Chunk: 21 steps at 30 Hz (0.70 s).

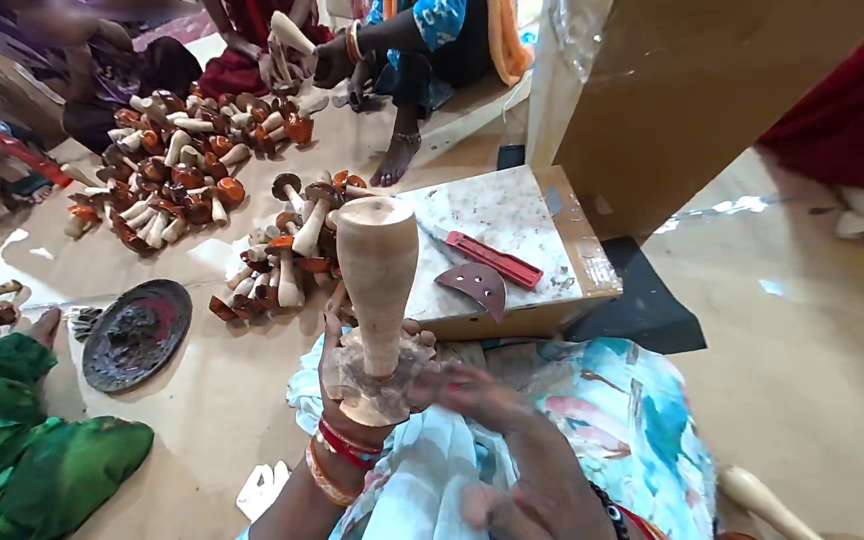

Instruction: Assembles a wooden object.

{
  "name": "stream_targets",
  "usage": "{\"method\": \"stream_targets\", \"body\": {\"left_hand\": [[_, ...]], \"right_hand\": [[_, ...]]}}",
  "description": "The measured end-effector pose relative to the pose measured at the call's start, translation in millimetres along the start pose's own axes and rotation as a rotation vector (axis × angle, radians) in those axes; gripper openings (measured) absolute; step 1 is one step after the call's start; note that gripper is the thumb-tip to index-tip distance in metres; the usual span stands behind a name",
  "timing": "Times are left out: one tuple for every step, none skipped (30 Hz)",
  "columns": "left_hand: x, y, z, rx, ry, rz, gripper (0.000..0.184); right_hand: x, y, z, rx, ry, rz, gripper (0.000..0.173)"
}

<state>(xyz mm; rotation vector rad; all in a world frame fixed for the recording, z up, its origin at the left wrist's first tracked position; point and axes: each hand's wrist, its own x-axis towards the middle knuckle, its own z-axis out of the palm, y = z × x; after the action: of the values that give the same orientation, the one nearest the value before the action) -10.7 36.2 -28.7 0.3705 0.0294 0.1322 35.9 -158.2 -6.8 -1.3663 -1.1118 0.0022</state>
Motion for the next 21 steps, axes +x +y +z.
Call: {"method": "stream_targets", "body": {"left_hand": [[0, 1, -2, 0.011, 0.000, -0.012, 0.069], [0, 3, -2, 0.042, -0.007, -0.017, 0.069], [0, 5, -3, 0.092, -0.005, -0.007, 0.070], [0, 7, -1, 0.155, -0.006, 0.011, 0.071], [0, 9, 1, 0.217, -0.025, 0.045, 0.072], [1, 11, 3, 0.281, -0.065, 0.086, 0.073], [2, 12, 6, 0.343, -0.136, 0.122, 0.074], [3, 13, 7, 0.418, -0.181, 0.159, 0.076], [4, 14, 8, 0.479, -0.202, 0.191, 0.076], [4, 14, 8, 0.526, -0.227, 0.214, 0.077], [4, 16, 8, 0.556, -0.250, 0.226, 0.077], [4, 17, 8, 0.572, -0.253, 0.230, 0.078], [4, 18, 8, 0.589, -0.250, 0.235, 0.078], [4, 19, 6, 0.601, -0.248, 0.238, 0.078], [5, 20, 4, 0.606, -0.260, 0.239, 0.077], [6, 20, 3, 0.598, -0.269, 0.240, 0.075], [6, 19, 1, 0.586, -0.274, 0.238, 0.073], [6, 18, 1, 0.575, -0.277, 0.231, 0.072], [5, 17, 0, 0.570, -0.275, 0.219, 0.070], [4, 17, 0, 0.557, -0.273, 0.210, 0.068], [4, 16, -1, 0.525, -0.273, 0.197, 0.067]], "right_hand": [[-1, -1, -1, 0.073, -0.004, 0.002, 0.056], [0, -3, -2, 0.160, 0.035, 0.015, 0.050], [2, -9, -5, 0.221, 0.114, 0.045, 0.043], [6, -14, -8, 0.249, 0.196, 0.078, 0.042], [11, -19, -12, 0.294, 0.261, 0.109, 0.053], [16, -24, -16, 0.334, 0.294, 0.135, 0.065], [19, -28, -20, 0.356, 0.307, 0.148, 0.076], [20, -32, -23, 0.341, 0.314, 0.144, 0.084], [21, -34, -24, 0.292, 0.321, 0.120, 0.089], [20, -34, -25, 0.226, 0.318, 0.089, 0.093], [19, -34, -25, 0.176, 0.314, 0.064, 0.095], [19, -33, -24, 0.143, 0.320, 0.043, 0.096], [19, -32, -23, 0.122, 0.325, 0.034, 0.097], [18, -32, -22, 0.112, 0.326, 0.034, 0.097], [18, -32, -21, 0.111, 0.322, 0.040, 0.096], [17, -31, -21, 0.112, 0.314, 0.043, 0.096], [16, -29, -20, 0.116, 0.312, 0.042, 0.095], [15, -28, -18, 0.118, 0.313, 0.038, 0.094], [15, -27, -17, 0.113, 0.309, 0.031, 0.092], [14, -26, -16, 0.110, 0.301, 0.022, 0.090], [13, -26, -15, 0.110, 0.292, 0.012, 0.090]]}}
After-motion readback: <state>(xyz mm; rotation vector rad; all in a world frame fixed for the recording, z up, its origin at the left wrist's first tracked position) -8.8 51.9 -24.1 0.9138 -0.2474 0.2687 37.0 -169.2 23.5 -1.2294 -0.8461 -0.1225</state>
